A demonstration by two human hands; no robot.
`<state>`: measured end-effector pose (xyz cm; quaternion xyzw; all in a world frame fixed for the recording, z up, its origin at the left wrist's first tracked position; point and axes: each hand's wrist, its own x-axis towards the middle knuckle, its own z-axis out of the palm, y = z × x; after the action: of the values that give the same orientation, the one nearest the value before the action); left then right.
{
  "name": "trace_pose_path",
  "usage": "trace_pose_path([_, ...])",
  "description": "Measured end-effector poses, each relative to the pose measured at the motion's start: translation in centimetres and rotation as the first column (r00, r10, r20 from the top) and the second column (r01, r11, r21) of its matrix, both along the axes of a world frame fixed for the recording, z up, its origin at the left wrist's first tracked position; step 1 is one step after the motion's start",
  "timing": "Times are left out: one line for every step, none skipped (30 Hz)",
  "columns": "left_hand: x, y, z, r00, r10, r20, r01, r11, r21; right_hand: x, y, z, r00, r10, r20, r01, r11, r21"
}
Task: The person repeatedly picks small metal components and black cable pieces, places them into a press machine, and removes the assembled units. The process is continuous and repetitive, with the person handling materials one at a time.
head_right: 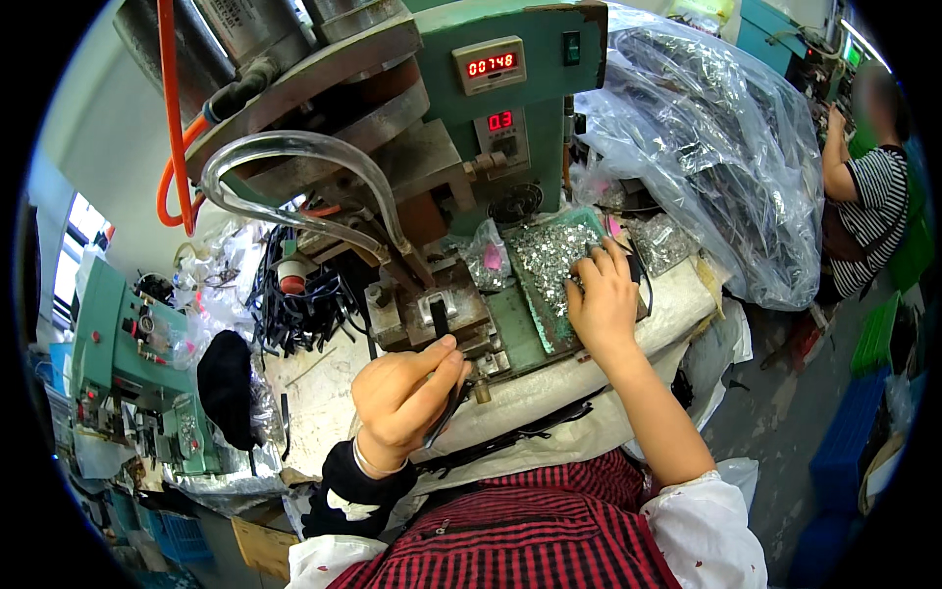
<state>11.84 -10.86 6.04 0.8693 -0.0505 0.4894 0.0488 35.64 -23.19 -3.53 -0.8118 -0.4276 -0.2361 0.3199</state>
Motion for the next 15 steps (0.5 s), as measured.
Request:
trace_pose_path([0.2,0.1,-0.1,1.0,0.013,-0.022,-0.013,1.0,0.015,0.2,0.2,0.1,1.0,0.023,-0.014,-0.022,0.999,0.045])
trace_pose_path([0.3,0.4,-0.4,1.0,0.002,-0.019,-0.002,1.0,0.024,0.6,0.5,0.6,0.999,0.045,-0.027,-0.042,0.995,0.091])
trace_pose_path([0.4,0.8,-0.7,1.0,-0.01,-0.016,0.01,0.999,0.033,1.0,0.7,1.3,0.997,0.066,-0.039,-0.06,0.989,0.136])
trace_pose_path([0.5,1.2,-1.0,1.0,-0.022,-0.007,0.023,0.999,0.044,0.9,1.0,3.0,0.995,0.081,-0.06,-0.066,0.975,0.213])
trace_pose_path([0.7,1.3,-1.1,1.0,-0.025,0.0,0.025,0.999,0.044,1.0,1.1,2.7,0.978,0.059,-0.199,-0.023,0.983,0.18])
trace_pose_path([0.7,1.5,-1.3,1.0,-0.027,0.007,0.027,0.999,0.043,1.2,1.1,2.2,0.942,0.034,-0.333,0.014,0.99,0.14])
trace_pose_path([1.0,1.6,-1.2,0.999,-0.035,0.024,0.034,0.998,0.045,1.5,1.0,1.9,0.893,-0.002,-0.449,0.05,0.994,0.096])
trace_pose_path([1.2,1.6,-1.2,0.999,-0.036,0.024,0.035,0.999,0.039,1.4,0.9,0.8,0.95,0.05,-0.309,-0.001,0.987,0.158])
trace_pose_path([1.3,1.7,-1.1,0.999,-0.035,0.025,0.034,0.999,0.033,1.3,1.1,0.2,0.967,0.044,-0.251,-0.025,0.996,0.08])
trace_pose_path([0.8,1.7,-1.1,1.0,-0.019,0.011,0.019,0.999,0.028,0.2,1.8,0.7,0.985,0.007,-0.17,-0.004,1.0,0.016])
trace_pose_path([0.5,1.5,-1.2,1.0,-0.011,0.015,0.011,1.0,0.004,-1.0,2.5,1.3,0.996,-0.023,-0.084,0.019,0.999,-0.045])
trace_pose_path([0.4,1.1,-1.5,1.0,0.0,0.019,0.001,1.0,-0.02,-0.5,2.5,0.4,0.994,0.018,-0.104,-0.028,0.996,-0.088])
trace_pose_path([0.3,1.0,-1.4,1.0,0.009,0.026,-0.008,0.999,-0.033,-0.4,2.6,0.6,0.991,-0.012,-0.132,-0.004,0.993,-0.121])
trace_pose_path([0.0,0.4,-1.1,0.999,0.053,-0.007,-0.053,0.996,-0.07,0.0,2.7,0.1,0.996,-0.014,-0.093,0.003,0.994,-0.109])
trace_pose_path([-0.7,-0.5,-1.0,0.994,0.098,-0.043,-0.103,0.986,-0.129,0.3,2.7,-0.4,0.998,-0.015,-0.055,0.01,0.995,-0.096])
